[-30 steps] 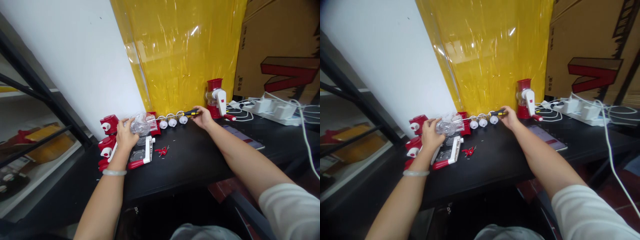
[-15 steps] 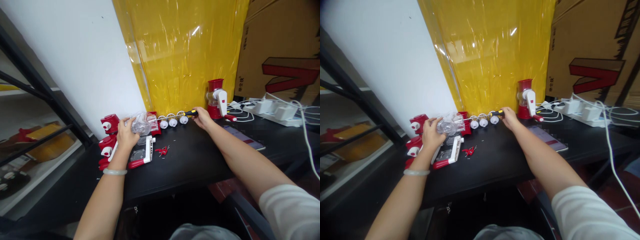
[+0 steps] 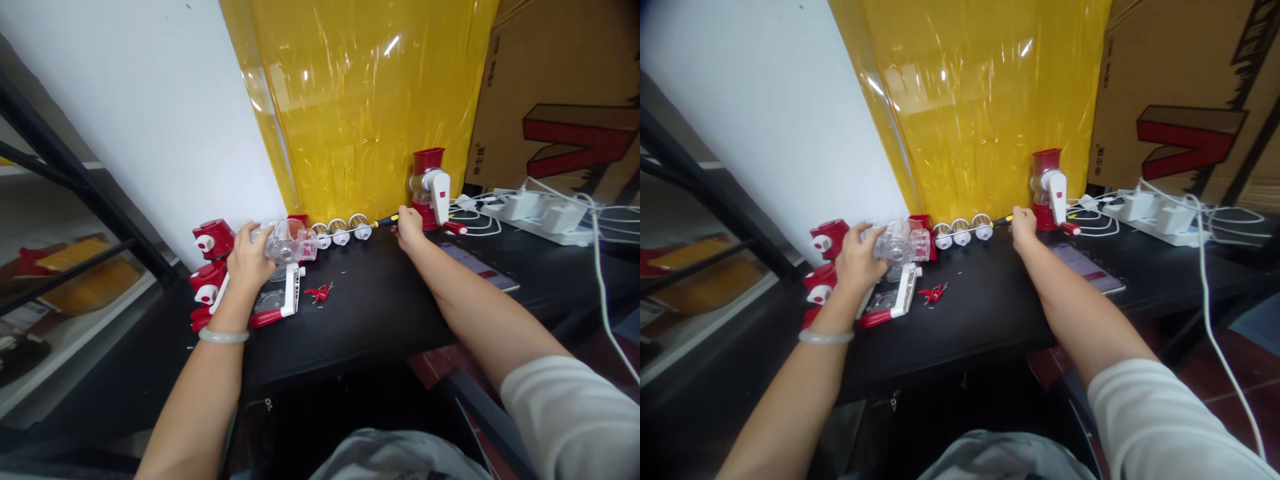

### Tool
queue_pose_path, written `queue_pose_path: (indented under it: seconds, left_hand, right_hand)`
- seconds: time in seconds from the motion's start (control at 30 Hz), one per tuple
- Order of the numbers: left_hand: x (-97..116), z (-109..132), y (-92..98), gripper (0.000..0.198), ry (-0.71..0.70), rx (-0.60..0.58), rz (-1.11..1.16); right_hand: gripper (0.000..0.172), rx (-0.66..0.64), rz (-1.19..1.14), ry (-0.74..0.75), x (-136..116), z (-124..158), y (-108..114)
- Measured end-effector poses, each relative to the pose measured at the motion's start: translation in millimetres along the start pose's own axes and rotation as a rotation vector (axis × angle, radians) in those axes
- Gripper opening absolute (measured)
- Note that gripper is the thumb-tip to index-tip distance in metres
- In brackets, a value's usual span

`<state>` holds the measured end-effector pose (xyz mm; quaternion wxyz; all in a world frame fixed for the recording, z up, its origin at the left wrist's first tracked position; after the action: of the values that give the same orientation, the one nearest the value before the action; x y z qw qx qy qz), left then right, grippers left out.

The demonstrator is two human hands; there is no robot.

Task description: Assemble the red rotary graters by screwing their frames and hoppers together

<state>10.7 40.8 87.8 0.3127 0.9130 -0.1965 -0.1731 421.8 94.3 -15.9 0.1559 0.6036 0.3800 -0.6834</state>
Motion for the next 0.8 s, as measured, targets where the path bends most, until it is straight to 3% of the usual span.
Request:
queue_pose_path:
  seconds: [0.13,0.23,0.33,0.43,0.57,0.8]
  left_hand:
    - [29,-23,7.9,0.063,-0.23,-0.013,-0.055]
    - [61,-48,3.1,0.053,-0.419,-0.123,-0.015]
    - [95,-68,-9.4,0.036,-0.586,-0.255,-0.041]
    - [113,-84,-18.8,0.032,-0.608,-0.298,-0.013]
    - [114,-95,-22.4,0.032,-0.543,-0.291,0.14]
    - [69,-81,-5.4,0.057,-0.353,-0.159,0.169]
  right_hand:
    - [0.01,0.202,0.196,0.09,-3,-2,16]
    - [0.011,0.2,0.317,0.213,-11,3,13]
    - [0.009,0.169,0.384,0.225,-10,6,8]
    - [0.008,0.142,0.448,0.195,-7,5,5]
    - [0.009,0.132,0.474,0.157,3,-3,5]
    - [0.006,0.055,0.373,-0.007,23,-7,1]
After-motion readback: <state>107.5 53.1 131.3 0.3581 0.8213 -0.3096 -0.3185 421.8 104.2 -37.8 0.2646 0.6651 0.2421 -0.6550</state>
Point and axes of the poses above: each hand's wrist, its own z-axis away from the middle knuckle, its own y-axis out of the back of the hand, x = y × z, the point moved 8 cm from there along -z, towards the middle knuckle, and after that the axes turned 8 degrees about -y, right-handed, at the moved point
